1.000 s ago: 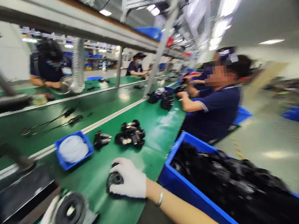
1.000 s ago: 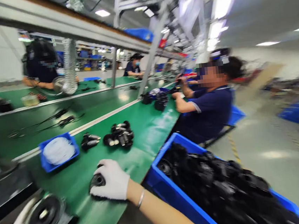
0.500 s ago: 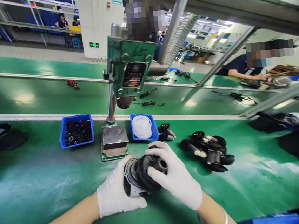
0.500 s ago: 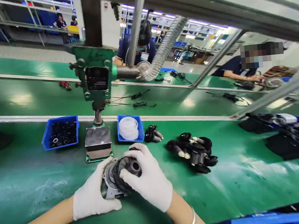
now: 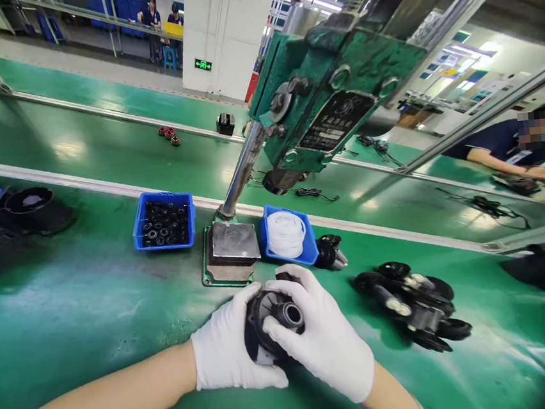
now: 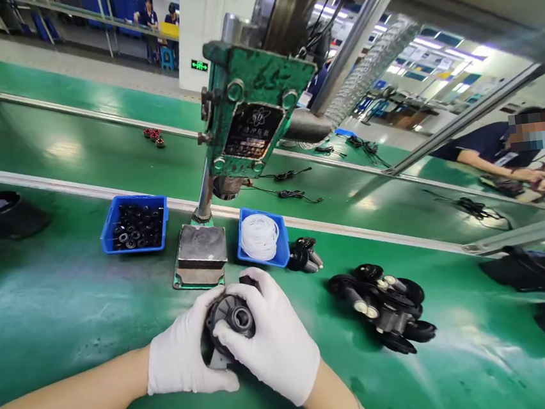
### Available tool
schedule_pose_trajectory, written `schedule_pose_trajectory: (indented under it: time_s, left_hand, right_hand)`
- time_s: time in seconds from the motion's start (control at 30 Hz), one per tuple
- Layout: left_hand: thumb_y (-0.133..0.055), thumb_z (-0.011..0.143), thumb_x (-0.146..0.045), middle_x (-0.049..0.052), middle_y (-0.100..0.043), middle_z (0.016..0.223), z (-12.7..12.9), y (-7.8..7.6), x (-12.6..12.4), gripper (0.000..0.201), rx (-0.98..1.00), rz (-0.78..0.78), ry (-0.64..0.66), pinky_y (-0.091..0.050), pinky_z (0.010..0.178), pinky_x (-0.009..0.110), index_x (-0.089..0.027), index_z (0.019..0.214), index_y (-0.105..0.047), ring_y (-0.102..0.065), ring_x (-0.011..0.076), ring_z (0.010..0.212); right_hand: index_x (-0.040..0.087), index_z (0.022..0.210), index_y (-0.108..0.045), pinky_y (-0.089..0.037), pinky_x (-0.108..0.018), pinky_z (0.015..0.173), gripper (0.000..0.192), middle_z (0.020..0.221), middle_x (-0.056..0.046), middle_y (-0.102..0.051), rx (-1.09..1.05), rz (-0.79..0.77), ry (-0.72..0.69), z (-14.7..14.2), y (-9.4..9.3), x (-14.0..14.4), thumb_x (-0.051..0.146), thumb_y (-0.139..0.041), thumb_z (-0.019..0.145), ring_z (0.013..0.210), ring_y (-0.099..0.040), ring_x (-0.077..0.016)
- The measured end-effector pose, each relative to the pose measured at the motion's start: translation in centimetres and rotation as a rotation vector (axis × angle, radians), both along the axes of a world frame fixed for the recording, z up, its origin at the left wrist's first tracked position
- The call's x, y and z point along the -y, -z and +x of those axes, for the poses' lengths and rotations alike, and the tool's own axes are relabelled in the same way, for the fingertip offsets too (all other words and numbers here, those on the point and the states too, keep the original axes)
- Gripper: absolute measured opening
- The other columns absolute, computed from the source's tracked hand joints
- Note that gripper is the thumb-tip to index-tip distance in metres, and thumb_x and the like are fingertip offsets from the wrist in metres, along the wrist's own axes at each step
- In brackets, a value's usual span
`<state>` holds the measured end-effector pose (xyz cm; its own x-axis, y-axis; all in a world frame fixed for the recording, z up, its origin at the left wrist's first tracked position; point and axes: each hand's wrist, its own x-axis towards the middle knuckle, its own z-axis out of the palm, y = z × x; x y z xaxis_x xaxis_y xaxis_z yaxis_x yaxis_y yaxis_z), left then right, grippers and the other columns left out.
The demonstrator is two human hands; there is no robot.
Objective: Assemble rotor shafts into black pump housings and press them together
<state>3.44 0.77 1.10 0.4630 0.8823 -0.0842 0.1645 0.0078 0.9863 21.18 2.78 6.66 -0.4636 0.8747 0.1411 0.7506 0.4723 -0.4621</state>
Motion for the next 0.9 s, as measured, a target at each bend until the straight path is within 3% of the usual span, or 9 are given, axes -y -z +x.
schedule_pose_trajectory:
  time_s: [0.17,0.43,0.9]
  left_hand:
    - [-0.086,0.048,-0.026,0.017,-0.046,0.143,0.2,0.78,0.05,0.132,0.011,0.004,-0.03,-0.033,0.116,0.047,-0.014,0.149,-0.002,-0.046,0.0341,0.131]
    - [-0.085,0.049,-0.023,0.012,-0.051,0.139,0.36,0.78,-0.14,0.13,0.072,0.082,-0.015,-0.025,0.119,0.047,-0.022,0.15,-0.003,-0.051,0.0324,0.127]
    - [-0.085,0.048,-0.028,0.014,-0.047,0.144,0.17,1.0,-0.1,0.135,0.026,0.044,-0.016,-0.033,0.115,0.047,-0.019,0.153,0.0,-0.047,0.0347,0.132]
  right_hand:
    - [0.019,0.114,-0.056,-0.048,-0.053,0.094,0.036,0.126,-0.015,-0.042,0.006,0.036,0.014,0.35,0.6,0.23,0.034,-0.063,0.082,0.115,-0.05,-0.0328]
    - [0.019,0.113,-0.058,-0.05,-0.052,0.091,0.035,0.125,-0.016,-0.045,0.013,0.08,0.049,0.59,1.0,0.44,0.036,-0.062,0.082,0.111,-0.053,-0.0331]
    - [0.018,0.108,-0.059,-0.053,-0.051,0.086,0.032,0.121,-0.016,-0.048,0.024,0.136,0.048,0.47,0.86,0.3,0.037,-0.06,0.083,0.106,-0.057,-0.0322]
